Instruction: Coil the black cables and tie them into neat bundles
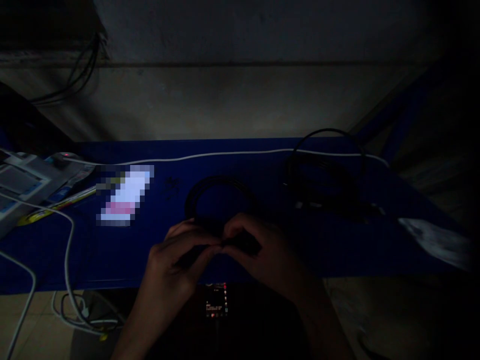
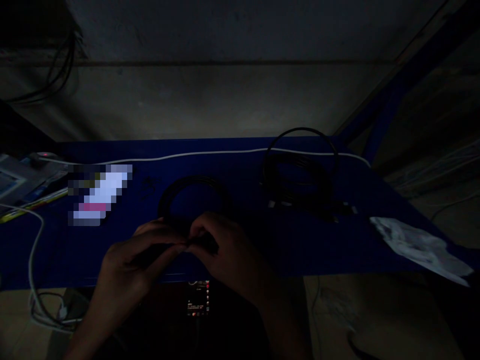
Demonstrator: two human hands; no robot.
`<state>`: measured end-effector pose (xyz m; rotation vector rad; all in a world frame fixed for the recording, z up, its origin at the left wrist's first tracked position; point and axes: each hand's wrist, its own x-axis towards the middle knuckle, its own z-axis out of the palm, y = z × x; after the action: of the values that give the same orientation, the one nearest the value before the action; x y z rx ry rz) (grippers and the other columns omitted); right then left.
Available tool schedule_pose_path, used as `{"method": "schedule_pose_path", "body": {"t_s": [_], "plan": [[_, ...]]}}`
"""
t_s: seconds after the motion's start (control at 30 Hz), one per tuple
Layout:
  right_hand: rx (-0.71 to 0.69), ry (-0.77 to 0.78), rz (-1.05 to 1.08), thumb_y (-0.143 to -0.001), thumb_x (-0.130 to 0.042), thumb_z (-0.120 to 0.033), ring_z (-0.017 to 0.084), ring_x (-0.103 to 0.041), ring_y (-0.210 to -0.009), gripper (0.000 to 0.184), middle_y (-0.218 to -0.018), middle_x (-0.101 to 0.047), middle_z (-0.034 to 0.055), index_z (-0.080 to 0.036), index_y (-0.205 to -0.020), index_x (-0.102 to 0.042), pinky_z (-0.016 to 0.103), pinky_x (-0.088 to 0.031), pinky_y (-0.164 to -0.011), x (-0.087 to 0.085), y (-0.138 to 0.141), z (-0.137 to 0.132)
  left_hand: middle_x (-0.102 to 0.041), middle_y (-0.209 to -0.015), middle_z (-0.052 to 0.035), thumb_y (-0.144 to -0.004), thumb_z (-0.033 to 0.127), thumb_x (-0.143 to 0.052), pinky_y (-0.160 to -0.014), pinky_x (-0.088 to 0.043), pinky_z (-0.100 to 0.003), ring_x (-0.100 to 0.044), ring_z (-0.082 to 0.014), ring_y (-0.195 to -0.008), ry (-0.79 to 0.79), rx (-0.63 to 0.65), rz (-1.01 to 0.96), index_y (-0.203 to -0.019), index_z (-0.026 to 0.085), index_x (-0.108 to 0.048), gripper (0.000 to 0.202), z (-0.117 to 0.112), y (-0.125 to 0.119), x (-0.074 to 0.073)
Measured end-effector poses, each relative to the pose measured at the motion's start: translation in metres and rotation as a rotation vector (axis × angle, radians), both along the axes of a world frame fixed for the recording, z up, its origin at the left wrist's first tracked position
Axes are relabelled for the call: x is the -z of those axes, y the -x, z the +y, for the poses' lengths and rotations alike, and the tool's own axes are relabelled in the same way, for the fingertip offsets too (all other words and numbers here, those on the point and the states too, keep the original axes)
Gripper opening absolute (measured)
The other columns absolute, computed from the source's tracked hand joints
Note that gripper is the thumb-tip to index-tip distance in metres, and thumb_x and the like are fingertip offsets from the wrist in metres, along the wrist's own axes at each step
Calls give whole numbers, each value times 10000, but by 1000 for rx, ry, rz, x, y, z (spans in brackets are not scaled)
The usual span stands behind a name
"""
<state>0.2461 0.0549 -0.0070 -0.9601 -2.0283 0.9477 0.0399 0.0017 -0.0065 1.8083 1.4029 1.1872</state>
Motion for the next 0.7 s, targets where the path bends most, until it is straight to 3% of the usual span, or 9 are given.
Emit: {"method": "schedule_pose_path", "body": {"t_s": [0.2,0.7], "plan": [[-68,-12,58,-928,-770,-132,168,-728,-954,145,-1035,-762,24,-243,-1018,-744,293,-587,-851,-1,0,2,-799,-1017,-37,-962,227,-753,-965,-582,-427,-738,-237,-1011,29,-14,10,-1005,267,-793,71,0,0,-2],[-97,-35,57,-940,-748,-102,166,-720,-994,142,-1074,-750,26,-236,-975,-776,315,-581,-912,-1,-2,1,-780,-985,-25,-946,217,-772,-859,-566,-335,-731,-202,-946,69,-46,-33,-954,236,-766,22,3,0,-2]]}}
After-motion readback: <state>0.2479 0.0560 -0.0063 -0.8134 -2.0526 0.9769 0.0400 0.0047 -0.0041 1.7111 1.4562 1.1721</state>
